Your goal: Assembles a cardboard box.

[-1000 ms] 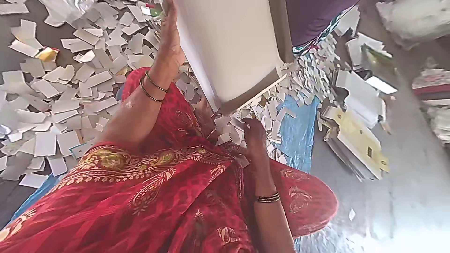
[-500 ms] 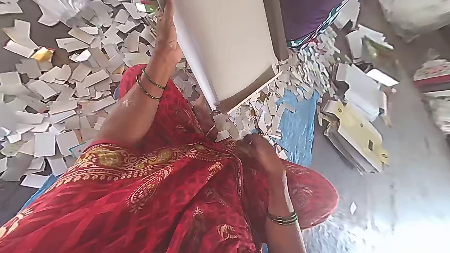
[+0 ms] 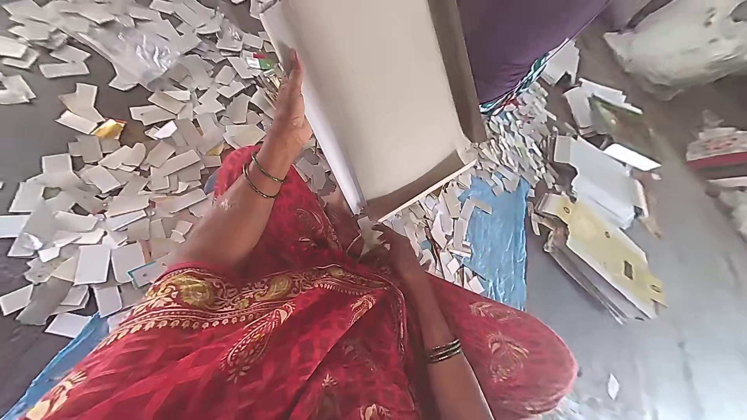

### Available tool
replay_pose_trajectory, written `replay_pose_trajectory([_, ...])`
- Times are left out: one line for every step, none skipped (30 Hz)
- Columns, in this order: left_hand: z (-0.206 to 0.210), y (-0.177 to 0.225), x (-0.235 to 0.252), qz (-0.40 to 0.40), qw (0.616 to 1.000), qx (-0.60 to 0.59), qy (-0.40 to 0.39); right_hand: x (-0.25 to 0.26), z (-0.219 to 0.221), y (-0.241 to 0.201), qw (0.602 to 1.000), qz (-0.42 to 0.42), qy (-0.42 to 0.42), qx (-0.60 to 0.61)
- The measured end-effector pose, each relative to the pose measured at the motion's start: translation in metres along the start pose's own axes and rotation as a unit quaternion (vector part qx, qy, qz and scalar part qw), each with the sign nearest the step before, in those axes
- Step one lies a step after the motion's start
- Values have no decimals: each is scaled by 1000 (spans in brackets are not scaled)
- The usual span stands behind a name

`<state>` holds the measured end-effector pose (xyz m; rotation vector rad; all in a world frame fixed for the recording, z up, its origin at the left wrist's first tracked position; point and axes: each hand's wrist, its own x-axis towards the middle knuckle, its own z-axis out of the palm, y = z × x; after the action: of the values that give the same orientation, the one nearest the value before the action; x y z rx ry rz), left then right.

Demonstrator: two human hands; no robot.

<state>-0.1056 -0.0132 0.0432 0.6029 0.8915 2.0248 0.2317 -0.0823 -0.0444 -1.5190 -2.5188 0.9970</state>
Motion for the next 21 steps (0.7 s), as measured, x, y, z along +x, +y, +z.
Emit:
replay_pose_trajectory([0, -2, -1, 3, 1000, -1, -1, -3, -8, 1, 999, -1, 35, 4])
replay_pose_trajectory([0, -2, -1, 5, 1000, 1, 2, -7, -20, 1, 998, 5, 66, -13])
replay_pose_trajectory([0, -2, 0, 7, 1000, 5, 4, -10, -35, 2, 995, 21, 91, -44])
replay_pose_trajectory([0, -1, 0, 7, 1000, 6, 3, -12, -49, 5, 990, 42, 111, -75])
replay_pose_trajectory([0, 0, 0, 5, 1000, 0, 4, -14, -61, 12, 985, 57, 134, -93])
replay_pose_trajectory([1, 0, -1, 3, 1000, -13, 3, -16, -71, 23, 979, 66, 168, -93])
replay_pose_trajectory([3, -1, -1, 0, 1000, -29, 1, -17, -80, 35, 973, 66, 211, -70])
replay_pose_trajectory([3, -2, -2, -4, 999, -38, -6, -17, -88, 47, 963, 55, 264, -18])
replay_pose_trajectory([4, -2, -1, -9, 999, -43, -12, -18, -98, 53, 946, 57, 312, 63])
replay_pose_trajectory([4, -2, -2, -14, 999, -47, -16, -19, -108, 54, 919, 67, 352, 165])
replay_pose_trajectory([5, -1, -3, -19, 998, -49, -19, -19, -118, 52, 884, 82, 381, 260])
replay_pose_trajectory([6, 0, -4, -23, 998, -51, -21, -19, -126, 48, 849, 98, 399, 332])
replay_pose_trajectory([7, 0, -6, -27, 998, -53, -21, -19, -132, 44, 821, 109, 409, 383])
replay_pose_trajectory([7, 0, -7, -30, 998, -54, -24, -17, -136, 40, 803, 113, 414, 414])
replay_pose_trajectory([8, 0, -9, -29, 998, -50, -28, -14, -137, 35, 792, 111, 417, 431])
replay_pose_trajectory([9, -1, -11, -25, 998, -44, -36, -9, -134, 31, 787, 105, 417, 442])
replay_pose_trajectory([10, -2, -12, -17, 998, -35, -43, -4, -130, 28, 780, 99, 417, 456])
replay_pose_trajectory([11, -2, -13, -8, 998, -24, -50, 2, -124, 26, 772, 96, 416, 471])
replay_pose_trajectory([10, -1, -13, -1, 998, -18, -62, 9, -118, 24, 756, 98, 420, 492])
replay_pose_trajectory([9, 0, -13, 7, 997, -16, -76, 16, -111, 23, 736, 102, 425, 517])
replay_pose_trajectory([6, 0, -13, 11, 996, -22, -89, 22, -105, 22, 719, 107, 424, 540])
